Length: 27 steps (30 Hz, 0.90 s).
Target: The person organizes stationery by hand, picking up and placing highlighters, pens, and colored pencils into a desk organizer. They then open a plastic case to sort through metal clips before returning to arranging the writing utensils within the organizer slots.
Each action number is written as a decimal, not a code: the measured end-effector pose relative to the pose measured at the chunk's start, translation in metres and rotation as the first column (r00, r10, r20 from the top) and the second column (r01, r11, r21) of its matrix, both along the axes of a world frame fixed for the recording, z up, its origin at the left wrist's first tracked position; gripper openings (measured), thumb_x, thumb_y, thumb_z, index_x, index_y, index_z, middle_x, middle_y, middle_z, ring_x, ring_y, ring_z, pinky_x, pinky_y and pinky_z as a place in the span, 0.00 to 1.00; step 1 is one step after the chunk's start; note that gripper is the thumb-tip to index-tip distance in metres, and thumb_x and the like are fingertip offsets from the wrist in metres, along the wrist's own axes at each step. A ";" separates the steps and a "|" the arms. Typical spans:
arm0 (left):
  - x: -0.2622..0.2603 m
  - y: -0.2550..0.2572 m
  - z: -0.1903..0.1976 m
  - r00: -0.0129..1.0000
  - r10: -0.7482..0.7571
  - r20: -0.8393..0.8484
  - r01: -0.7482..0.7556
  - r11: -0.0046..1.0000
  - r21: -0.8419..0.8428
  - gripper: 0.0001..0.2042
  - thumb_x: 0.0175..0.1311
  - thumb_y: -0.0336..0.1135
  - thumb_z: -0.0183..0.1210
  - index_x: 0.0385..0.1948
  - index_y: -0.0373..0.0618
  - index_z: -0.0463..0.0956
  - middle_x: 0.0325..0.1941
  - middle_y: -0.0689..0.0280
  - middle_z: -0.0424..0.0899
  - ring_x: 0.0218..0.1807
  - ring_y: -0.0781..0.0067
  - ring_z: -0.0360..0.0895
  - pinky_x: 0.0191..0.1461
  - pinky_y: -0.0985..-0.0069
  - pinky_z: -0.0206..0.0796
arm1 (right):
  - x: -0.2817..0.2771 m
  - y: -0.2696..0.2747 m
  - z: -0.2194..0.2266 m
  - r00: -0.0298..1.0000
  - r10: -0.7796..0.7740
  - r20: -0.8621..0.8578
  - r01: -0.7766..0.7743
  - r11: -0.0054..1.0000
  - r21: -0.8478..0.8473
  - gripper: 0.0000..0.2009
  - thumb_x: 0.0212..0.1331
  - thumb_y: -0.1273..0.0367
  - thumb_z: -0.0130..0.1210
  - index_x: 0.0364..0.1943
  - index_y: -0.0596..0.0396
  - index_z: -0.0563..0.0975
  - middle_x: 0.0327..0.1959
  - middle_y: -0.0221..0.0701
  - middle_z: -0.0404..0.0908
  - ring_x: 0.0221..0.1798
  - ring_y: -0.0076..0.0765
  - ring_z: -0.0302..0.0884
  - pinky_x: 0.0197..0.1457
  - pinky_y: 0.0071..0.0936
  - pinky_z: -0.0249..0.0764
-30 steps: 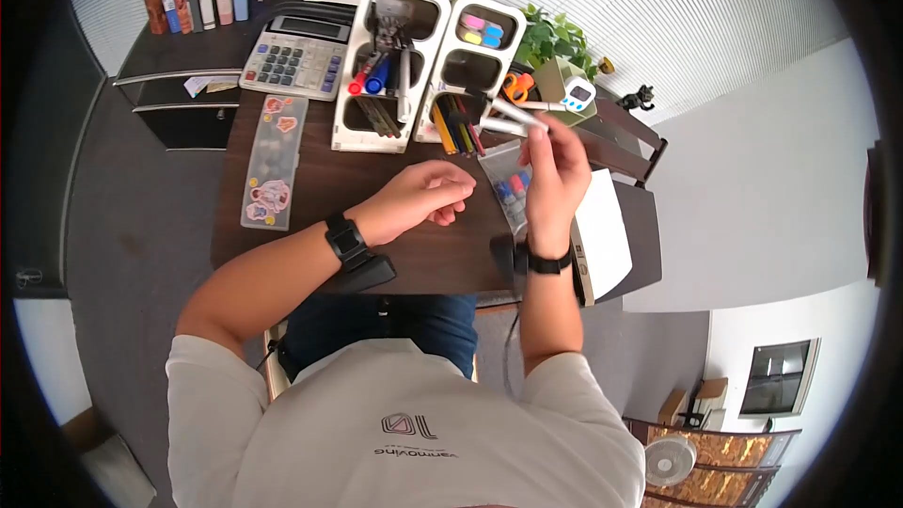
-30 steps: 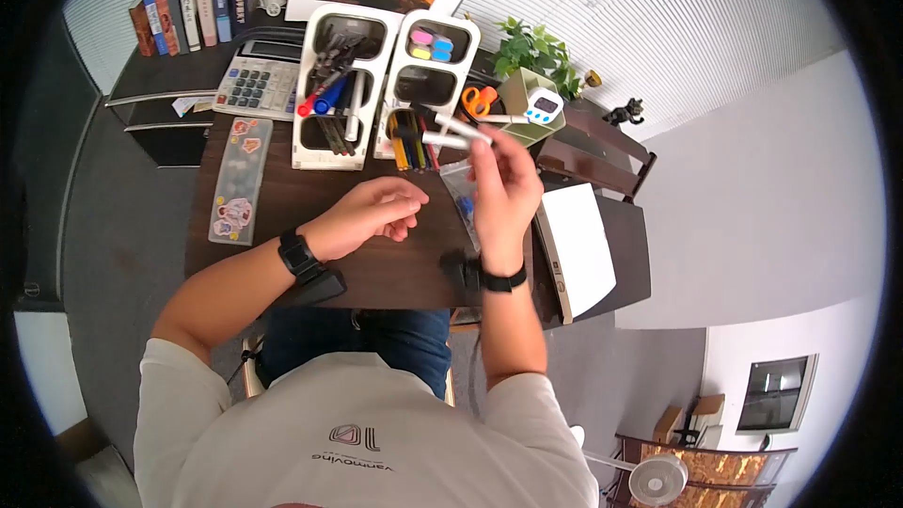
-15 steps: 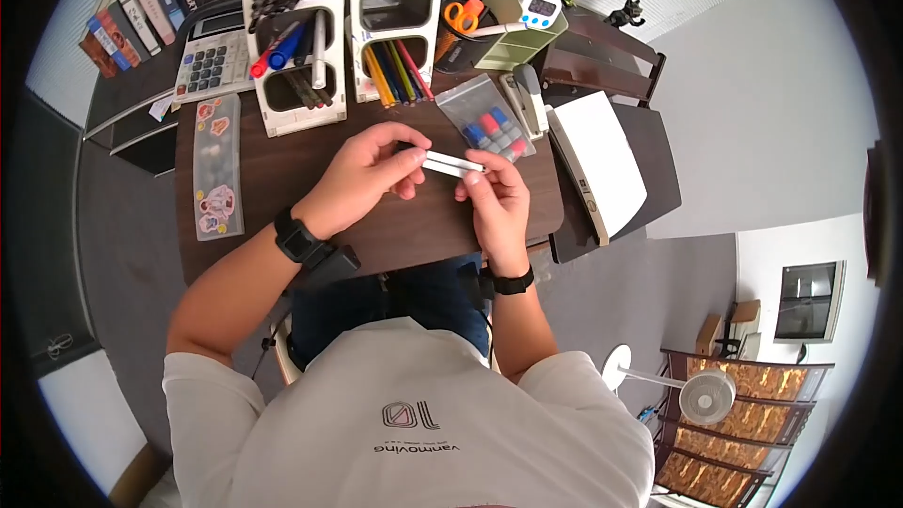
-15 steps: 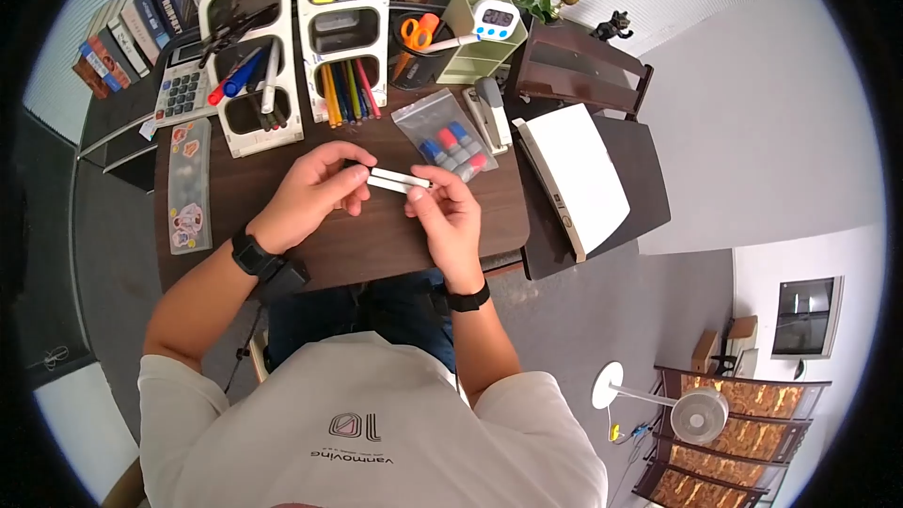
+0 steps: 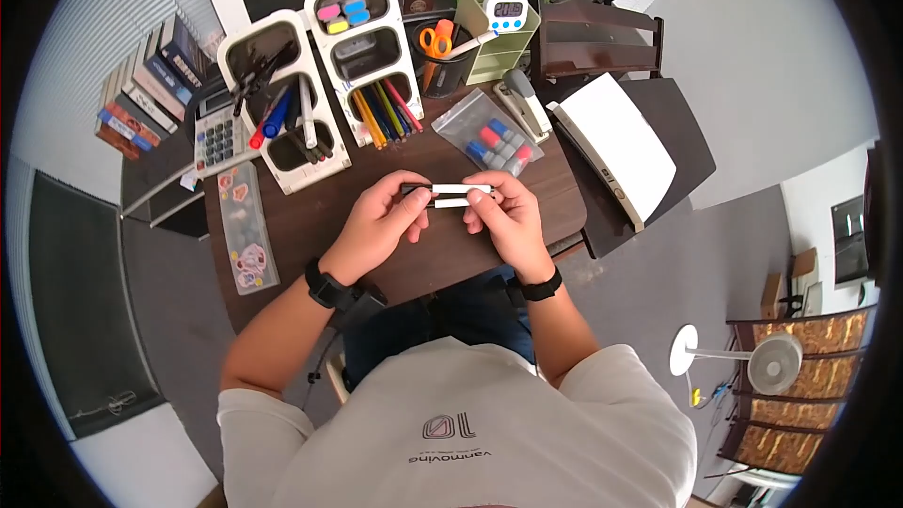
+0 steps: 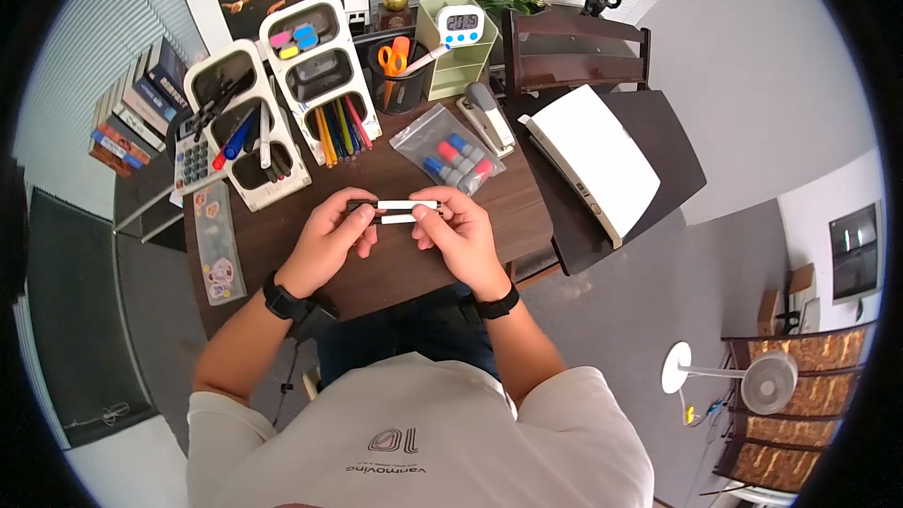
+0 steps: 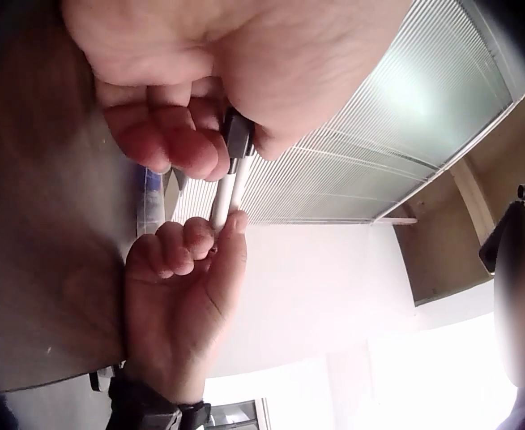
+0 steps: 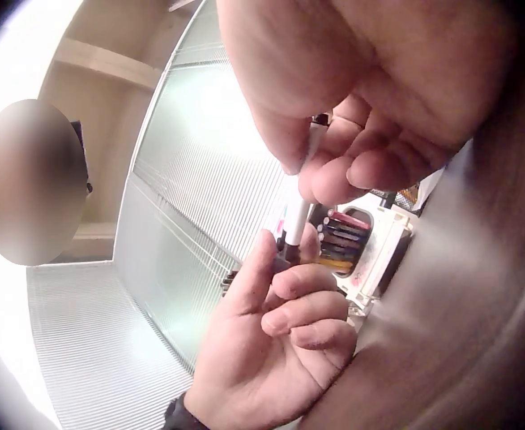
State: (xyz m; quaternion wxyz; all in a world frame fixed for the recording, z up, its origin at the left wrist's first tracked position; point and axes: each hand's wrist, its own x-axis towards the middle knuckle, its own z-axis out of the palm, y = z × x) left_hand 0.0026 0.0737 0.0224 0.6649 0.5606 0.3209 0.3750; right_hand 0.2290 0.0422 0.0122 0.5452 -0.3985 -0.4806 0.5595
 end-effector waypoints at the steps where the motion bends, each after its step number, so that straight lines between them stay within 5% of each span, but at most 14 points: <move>1: 0.000 -0.001 0.003 0.999 0.037 0.012 -0.036 0.999 -0.040 0.11 0.81 0.37 0.53 0.52 0.40 0.76 0.31 0.68 0.81 0.28 0.85 0.75 0.33 0.83 0.68 | -0.001 0.000 0.001 1.000 -0.011 -0.015 0.011 1.000 0.011 0.11 0.73 0.72 0.58 0.55 0.59 0.79 0.31 0.27 0.83 0.30 0.16 0.78 0.35 0.16 0.75; 10: 0.001 0.002 0.008 0.989 0.127 0.080 -0.106 0.969 -0.224 0.10 0.80 0.34 0.52 0.52 0.39 0.76 0.25 0.66 0.75 0.23 0.77 0.70 0.30 0.79 0.62 | 0.000 -0.001 0.001 0.998 0.001 -0.063 0.003 0.997 0.072 0.14 0.74 0.74 0.57 0.59 0.61 0.78 0.39 0.31 0.86 0.35 0.19 0.80 0.41 0.18 0.76; 15: 0.000 0.000 0.012 0.997 0.062 0.051 -0.051 0.979 -0.199 0.11 0.79 0.33 0.52 0.54 0.39 0.75 0.26 0.66 0.76 0.25 0.78 0.71 0.31 0.79 0.63 | 0.002 0.003 -0.005 0.995 -0.007 -0.101 0.013 0.998 0.055 0.12 0.74 0.72 0.58 0.56 0.60 0.79 0.38 0.31 0.86 0.35 0.20 0.82 0.41 0.19 0.78; 18: 0.007 -0.007 0.015 0.997 0.079 -0.019 -0.079 0.997 0.021 0.13 0.79 0.31 0.52 0.59 0.39 0.73 0.29 0.67 0.78 0.29 0.82 0.72 0.35 0.81 0.66 | 0.003 0.003 -0.008 0.992 -0.028 -0.123 0.033 0.999 0.042 0.10 0.73 0.71 0.59 0.53 0.60 0.80 0.36 0.30 0.86 0.34 0.20 0.82 0.39 0.19 0.78; 27: 0.002 0.000 0.004 0.998 0.063 -0.022 -0.064 0.997 -0.052 0.12 0.81 0.35 0.52 0.54 0.37 0.76 0.25 0.68 0.77 0.24 0.81 0.72 0.30 0.82 0.64 | 0.000 -0.003 -0.005 0.997 -0.015 -0.079 0.018 0.999 0.033 0.09 0.73 0.70 0.60 0.50 0.60 0.81 0.35 0.28 0.86 0.32 0.18 0.80 0.37 0.18 0.77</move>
